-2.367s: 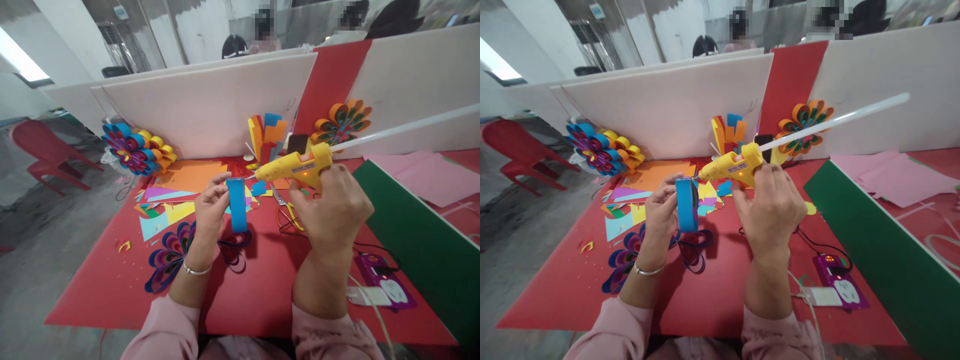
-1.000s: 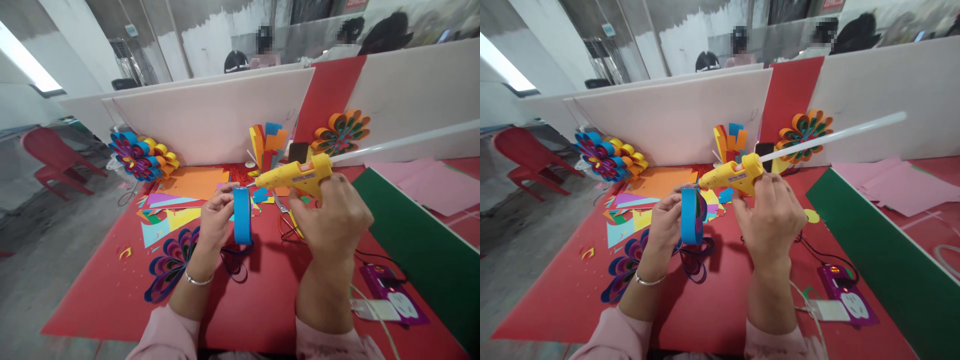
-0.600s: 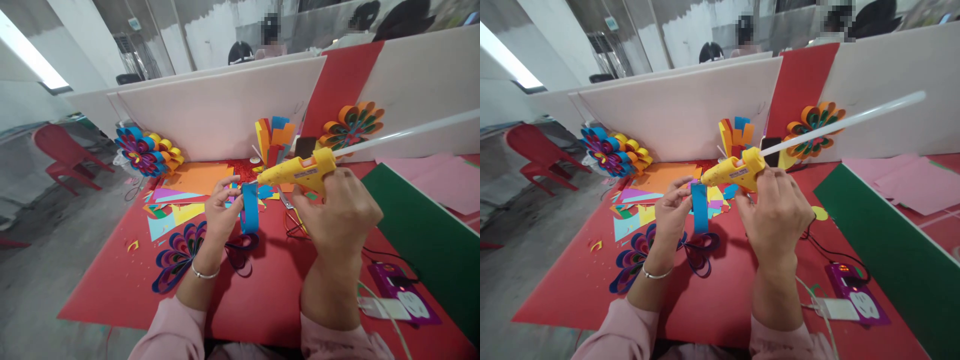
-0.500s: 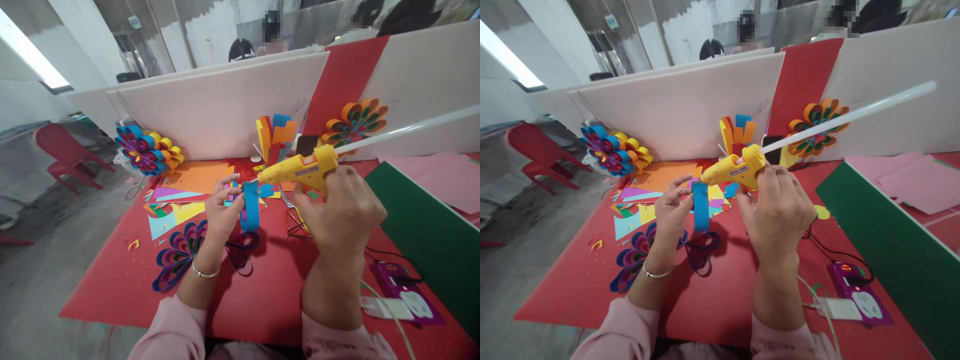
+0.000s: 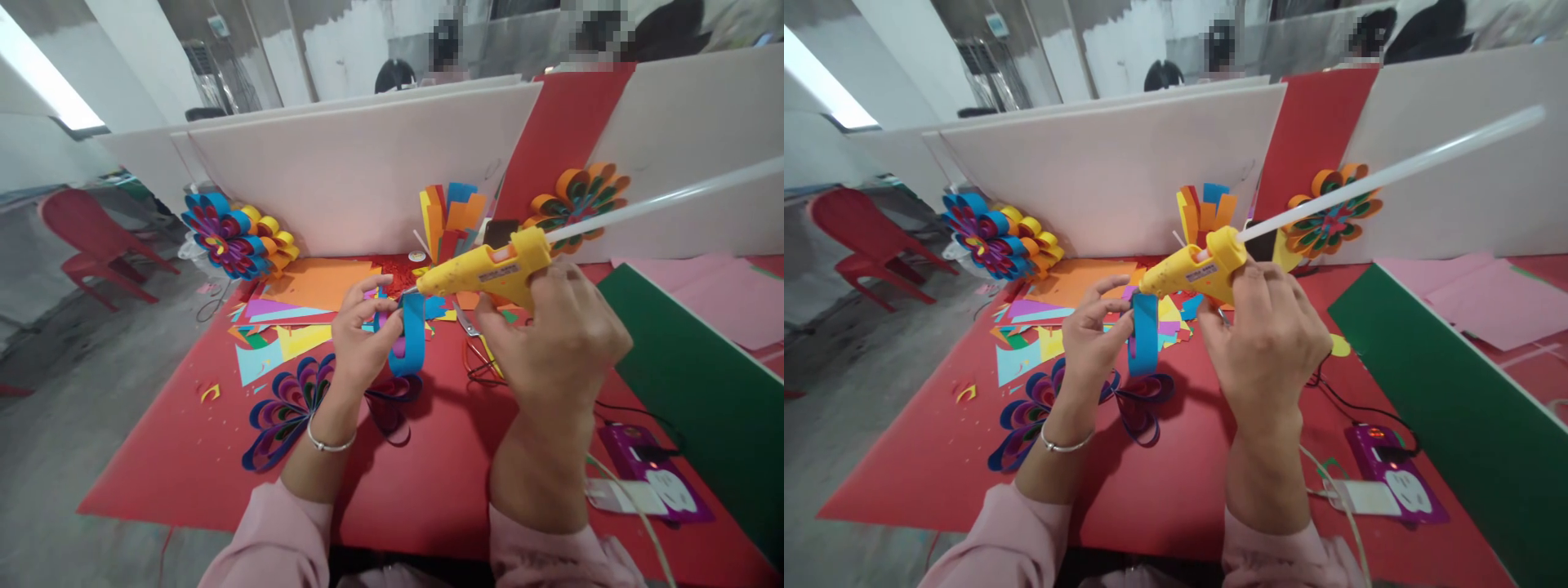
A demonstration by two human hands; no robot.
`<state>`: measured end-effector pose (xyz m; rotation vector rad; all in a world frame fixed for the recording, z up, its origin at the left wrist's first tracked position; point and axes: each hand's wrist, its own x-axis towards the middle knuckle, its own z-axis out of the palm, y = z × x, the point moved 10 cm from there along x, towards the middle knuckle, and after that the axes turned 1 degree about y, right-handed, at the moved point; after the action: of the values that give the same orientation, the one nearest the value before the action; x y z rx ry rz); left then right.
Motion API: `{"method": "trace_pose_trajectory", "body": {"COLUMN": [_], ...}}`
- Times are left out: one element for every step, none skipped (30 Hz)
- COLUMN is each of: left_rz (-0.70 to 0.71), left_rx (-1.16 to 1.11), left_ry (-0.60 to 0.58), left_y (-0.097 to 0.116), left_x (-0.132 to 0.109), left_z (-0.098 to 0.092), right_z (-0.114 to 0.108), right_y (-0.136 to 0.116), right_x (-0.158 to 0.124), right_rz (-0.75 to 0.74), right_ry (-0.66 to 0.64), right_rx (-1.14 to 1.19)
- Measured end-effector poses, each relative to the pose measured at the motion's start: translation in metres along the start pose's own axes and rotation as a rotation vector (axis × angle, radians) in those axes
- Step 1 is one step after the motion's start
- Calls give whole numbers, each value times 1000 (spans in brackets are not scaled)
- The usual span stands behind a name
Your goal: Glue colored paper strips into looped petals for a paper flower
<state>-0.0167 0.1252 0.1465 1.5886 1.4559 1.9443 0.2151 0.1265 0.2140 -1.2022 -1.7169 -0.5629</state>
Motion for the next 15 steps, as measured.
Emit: {"method": "trace_pose_trajectory", "body": {"left_rz": [9,20,34,49,65,79,95,110,123,133,141,146,147,147,147], "left_rx": [11,24,38,52,64,75,86,99,111,122,128,130,126,118,108], "left_ry": [0,-2,-4,-6,-9,-10,-9,-8,-7,-6,-2,4,14,28,43], "left_y": [1,3,5,7,9,12,15,17,20,22,23,25,26,26,26], "left_x": [0,1,1,1,1,1,1,1,1,0,0,-1,-1,-1,-1], "left_z": [0,0,0,0,0,0,0,0,0,-1,-1,-1,-2,-4,-5], "right_z": [0,0,0,0,1,1,1,1,1,0,0,0,0,0,0], "right_y": [-1,-2,-2,-2,-2,-1,-1,-1,-1,0,0,1,2,3,4], "right_x": [0,0,1,1,1,1,1,0,0,0,0,-1,-1,-1,-1], "right_rz": [-3,-2,0,4,10,15,18,19,18,18,17,18,21,26,31], "right_ry": [-6,-15,-22,-26,-29,-30,-29,-22,-12,-3,4,6,3,-3,-8], "right_rx": [-5,-7,-7,-6,-5,-6,-6,-5,-3,-1,2,5,6,4,1]}}
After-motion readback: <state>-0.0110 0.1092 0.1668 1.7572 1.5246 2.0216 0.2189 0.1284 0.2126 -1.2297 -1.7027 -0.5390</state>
